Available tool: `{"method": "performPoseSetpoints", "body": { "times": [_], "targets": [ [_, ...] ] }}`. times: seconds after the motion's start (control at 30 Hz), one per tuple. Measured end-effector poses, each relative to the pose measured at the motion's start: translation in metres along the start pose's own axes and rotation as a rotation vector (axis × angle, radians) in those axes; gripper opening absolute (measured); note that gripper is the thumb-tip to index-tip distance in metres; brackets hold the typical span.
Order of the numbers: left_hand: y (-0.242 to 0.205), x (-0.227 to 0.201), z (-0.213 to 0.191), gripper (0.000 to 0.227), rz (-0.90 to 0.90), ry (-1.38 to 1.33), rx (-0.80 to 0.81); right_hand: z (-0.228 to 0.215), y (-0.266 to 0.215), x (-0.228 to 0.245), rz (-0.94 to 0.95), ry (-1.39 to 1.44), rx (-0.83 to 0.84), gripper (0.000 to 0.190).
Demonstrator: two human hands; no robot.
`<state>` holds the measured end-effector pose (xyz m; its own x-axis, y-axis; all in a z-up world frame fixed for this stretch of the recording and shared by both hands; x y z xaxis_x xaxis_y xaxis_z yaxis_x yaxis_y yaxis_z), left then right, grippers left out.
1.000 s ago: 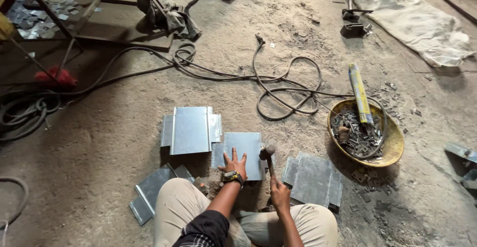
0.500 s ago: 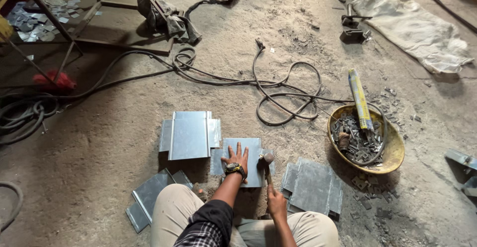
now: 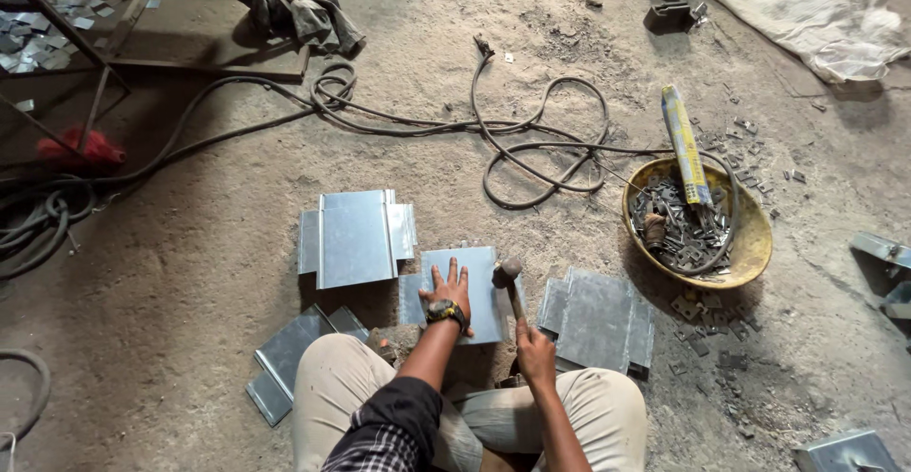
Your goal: The person sits on the floor and uses a hammer to repeatedly strike a rectangular metal sheet placed on a gear-shaped anvil. They hold the sheet with one hand and strike it with the other, occasionally repositioning the sheet to hit different areas.
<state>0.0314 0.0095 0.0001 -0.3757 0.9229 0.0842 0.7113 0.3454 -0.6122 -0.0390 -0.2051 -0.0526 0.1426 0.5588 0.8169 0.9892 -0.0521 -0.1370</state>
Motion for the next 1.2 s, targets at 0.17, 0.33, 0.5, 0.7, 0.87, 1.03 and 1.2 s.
{"method": "performPoseSetpoints", "body": {
  "times": [0.17,0.33,0.5,0.7,0.87,1.03,1.2],
  "targets": [
    [-0.006,0.001,-0.001,0.157,0.021,0.006,-0.037,-0.008,0.003,0.020,-0.107,0.114,-0.087,0.063],
    [-0.003,0.001,0.000,0.157,0.021,-0.005,-0.022,0.002,0.002,0.008,-0.079,0.040,-0.071,0.061],
    [-0.001,0.001,0.002,0.157,0.024,-0.021,-0.023,0.013,0.006,-0.008,-0.058,-0.032,-0.002,0.062],
    [0.001,0.002,0.001,0.157,0.022,-0.043,-0.009,0.005,0.003,0.014,-0.129,0.052,-0.084,0.057],
    [0.004,-0.001,0.003,0.154,0.030,-0.047,-0.041,-0.032,0.006,0.060,-0.347,0.209,-0.202,0.048],
    [-0.004,-0.002,0.000,0.153,0.009,-0.064,-0.040,-0.063,-0.005,0.110,-0.469,0.518,-0.221,0.050],
    [-0.003,-0.003,0.002,0.154,-0.010,-0.046,-0.033,-0.054,0.009,0.111,-0.644,0.504,-0.273,0.050]
  ]
}}
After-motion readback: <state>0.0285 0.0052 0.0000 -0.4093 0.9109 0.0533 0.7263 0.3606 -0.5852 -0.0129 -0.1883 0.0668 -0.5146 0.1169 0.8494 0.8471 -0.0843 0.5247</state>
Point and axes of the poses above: each hand's wrist, its own y-axis towards the middle knuckle, its own z-axis out of the palm, x = y × z, the point moved 6 cm from there along y, towards the middle knuckle, and after that the axes turned 15 degrees about -z, right-handed, at the moved point
